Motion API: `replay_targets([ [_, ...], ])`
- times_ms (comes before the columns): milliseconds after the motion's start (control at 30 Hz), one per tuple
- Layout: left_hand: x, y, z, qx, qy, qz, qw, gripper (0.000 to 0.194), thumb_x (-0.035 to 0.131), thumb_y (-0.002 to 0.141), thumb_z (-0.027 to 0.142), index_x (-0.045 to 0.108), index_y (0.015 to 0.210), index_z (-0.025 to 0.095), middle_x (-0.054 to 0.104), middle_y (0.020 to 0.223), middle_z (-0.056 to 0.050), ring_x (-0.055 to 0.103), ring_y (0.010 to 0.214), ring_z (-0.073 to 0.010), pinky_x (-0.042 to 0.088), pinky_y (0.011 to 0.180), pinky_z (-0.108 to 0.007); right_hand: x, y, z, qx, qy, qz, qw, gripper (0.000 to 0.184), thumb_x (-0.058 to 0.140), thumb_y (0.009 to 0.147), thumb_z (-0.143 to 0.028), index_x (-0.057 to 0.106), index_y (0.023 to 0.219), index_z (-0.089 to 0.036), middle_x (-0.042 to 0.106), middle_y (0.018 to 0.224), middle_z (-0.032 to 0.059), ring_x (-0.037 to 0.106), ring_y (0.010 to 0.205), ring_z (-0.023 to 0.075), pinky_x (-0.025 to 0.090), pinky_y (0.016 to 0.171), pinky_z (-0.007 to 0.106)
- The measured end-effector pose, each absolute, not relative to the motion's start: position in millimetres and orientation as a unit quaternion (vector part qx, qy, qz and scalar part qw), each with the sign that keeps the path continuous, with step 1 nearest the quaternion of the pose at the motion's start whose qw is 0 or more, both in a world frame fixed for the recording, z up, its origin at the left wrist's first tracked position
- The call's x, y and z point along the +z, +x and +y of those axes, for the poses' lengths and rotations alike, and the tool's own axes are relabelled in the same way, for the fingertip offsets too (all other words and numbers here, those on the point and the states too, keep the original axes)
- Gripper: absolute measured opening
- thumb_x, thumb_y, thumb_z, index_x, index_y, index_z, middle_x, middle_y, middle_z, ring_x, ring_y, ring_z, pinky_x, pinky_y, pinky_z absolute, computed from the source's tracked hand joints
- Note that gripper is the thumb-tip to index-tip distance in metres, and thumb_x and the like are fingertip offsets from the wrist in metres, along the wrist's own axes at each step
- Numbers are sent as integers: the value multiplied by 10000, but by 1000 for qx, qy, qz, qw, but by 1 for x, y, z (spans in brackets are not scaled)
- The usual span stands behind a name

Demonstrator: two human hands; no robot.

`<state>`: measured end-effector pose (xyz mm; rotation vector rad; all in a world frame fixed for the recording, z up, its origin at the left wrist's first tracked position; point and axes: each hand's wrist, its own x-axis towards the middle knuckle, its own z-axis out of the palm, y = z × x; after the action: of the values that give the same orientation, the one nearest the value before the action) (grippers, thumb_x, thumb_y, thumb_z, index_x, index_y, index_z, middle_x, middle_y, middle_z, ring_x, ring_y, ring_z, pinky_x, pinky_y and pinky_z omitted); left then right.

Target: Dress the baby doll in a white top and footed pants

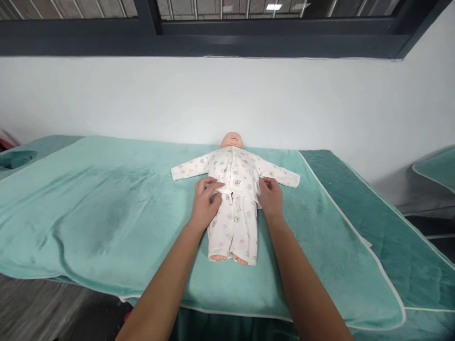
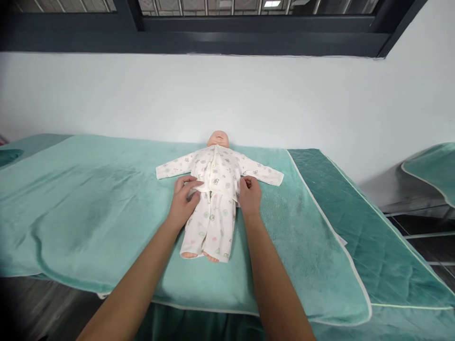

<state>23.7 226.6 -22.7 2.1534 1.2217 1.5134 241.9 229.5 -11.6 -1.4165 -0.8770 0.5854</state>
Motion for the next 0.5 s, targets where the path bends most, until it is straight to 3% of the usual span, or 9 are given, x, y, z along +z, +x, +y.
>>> replay_targets([
  [233,-24,24,235,525,757,389,7,311,500,911,121,703,1100,261,662,1115,-75,587,1062,-236,477,966,-404,-15,242,232,254,-620,-389,632,204,587,736,-381,626,818,-197,612,786,-2,530,755,158,433,740,301],
  [500,-19,19,215,533,763,365,32,203,534,898,184,718,963,237,656,917,-78,597,877,-231,488,820,-392,-13,243,229,268,-613,-377,640,200,592,753,-387,624,820,-201,619,796,2,527,742,158,439,724,300],
])
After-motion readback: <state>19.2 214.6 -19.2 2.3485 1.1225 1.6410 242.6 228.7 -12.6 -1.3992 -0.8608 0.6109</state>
